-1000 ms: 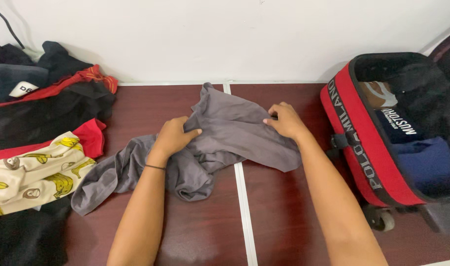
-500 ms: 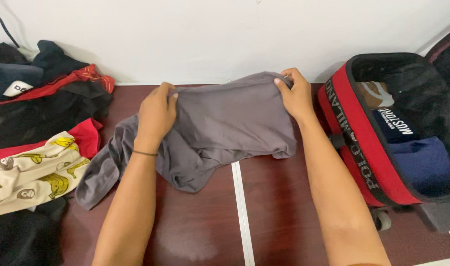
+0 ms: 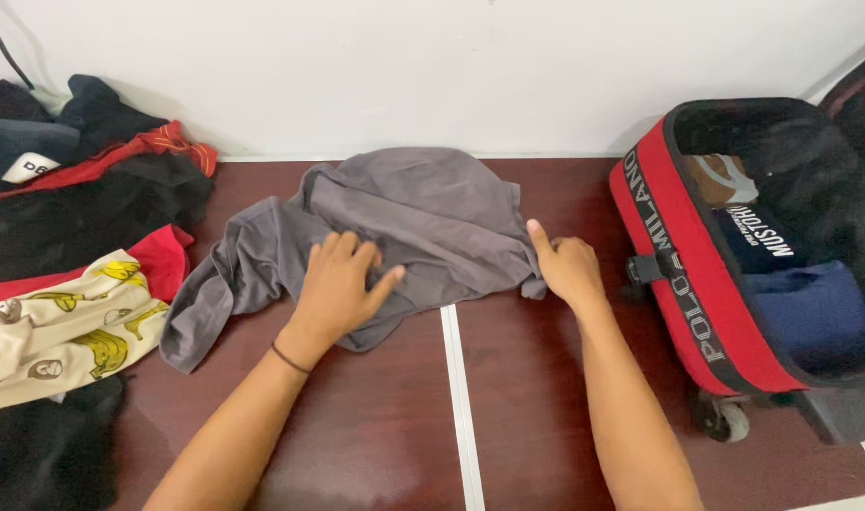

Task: The person folds a dark blue t-shirt with yellow text on a wooden table and places it into an open red suitcase. They then unfold a grey t-shirt, smooth it out, and fold it neatly on the table.

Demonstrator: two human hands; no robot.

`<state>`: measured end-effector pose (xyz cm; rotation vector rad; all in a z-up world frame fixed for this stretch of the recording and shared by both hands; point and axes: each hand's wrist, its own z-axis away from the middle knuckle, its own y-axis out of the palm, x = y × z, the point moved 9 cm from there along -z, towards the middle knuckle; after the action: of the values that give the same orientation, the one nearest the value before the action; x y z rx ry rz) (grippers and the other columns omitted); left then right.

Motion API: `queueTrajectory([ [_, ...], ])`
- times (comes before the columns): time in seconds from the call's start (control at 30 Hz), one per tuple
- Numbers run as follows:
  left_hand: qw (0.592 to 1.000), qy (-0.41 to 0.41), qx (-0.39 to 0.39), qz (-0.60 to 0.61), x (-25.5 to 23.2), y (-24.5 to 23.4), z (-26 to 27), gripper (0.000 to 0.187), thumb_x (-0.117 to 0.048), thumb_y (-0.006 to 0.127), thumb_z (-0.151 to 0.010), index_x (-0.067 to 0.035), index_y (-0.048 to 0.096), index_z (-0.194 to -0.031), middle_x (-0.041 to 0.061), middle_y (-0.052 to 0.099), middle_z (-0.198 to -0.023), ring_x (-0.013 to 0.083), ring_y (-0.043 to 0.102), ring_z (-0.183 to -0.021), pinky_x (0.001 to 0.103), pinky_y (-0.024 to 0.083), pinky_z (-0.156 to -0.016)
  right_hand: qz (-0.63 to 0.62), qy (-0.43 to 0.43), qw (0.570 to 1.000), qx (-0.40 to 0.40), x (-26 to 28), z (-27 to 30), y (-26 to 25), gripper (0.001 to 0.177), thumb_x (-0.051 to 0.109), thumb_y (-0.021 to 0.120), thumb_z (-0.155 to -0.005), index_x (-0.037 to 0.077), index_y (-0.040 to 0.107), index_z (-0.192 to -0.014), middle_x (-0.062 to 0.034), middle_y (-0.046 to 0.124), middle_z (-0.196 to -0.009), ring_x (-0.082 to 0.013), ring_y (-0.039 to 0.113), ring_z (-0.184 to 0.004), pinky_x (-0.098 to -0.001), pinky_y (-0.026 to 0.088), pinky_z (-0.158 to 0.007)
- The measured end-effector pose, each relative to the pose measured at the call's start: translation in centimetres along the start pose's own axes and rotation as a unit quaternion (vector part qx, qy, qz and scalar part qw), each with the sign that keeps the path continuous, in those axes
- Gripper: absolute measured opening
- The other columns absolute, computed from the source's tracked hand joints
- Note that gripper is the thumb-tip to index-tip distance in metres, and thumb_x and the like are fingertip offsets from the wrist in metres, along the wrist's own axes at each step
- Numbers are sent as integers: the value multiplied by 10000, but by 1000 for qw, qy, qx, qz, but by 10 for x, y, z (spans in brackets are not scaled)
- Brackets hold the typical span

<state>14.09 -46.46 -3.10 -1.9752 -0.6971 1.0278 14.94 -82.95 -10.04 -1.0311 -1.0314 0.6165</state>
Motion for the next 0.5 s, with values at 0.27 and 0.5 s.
queueTrajectory([
  [0.27, 982, 162, 25, 90, -25, -21, 35, 567, -407, 825, -672, -64, 717, -1110, 172, 573, -1083, 396, 520, -1082, 503, 414, -943, -253, -217, 942, 27, 45, 58, -4, 480, 200, 846, -775, -22, 648, -1152, -154, 685, -1107, -313, 624, -1066, -396, 486, -933],
  [0.5, 991, 98, -57, 74, 10, -17, 38, 172, -141, 681, -926, -56, 695, -1075, 120, 695, -1042, 340, 644, -1004, 436, 488, -878, -743, -96, 655, 94, 4, 29, 22, 409, -56, 686, -867, 36, 571, -1248, -74, 679, -1189, -200, 665, -1109, -363, 529, -982],
])
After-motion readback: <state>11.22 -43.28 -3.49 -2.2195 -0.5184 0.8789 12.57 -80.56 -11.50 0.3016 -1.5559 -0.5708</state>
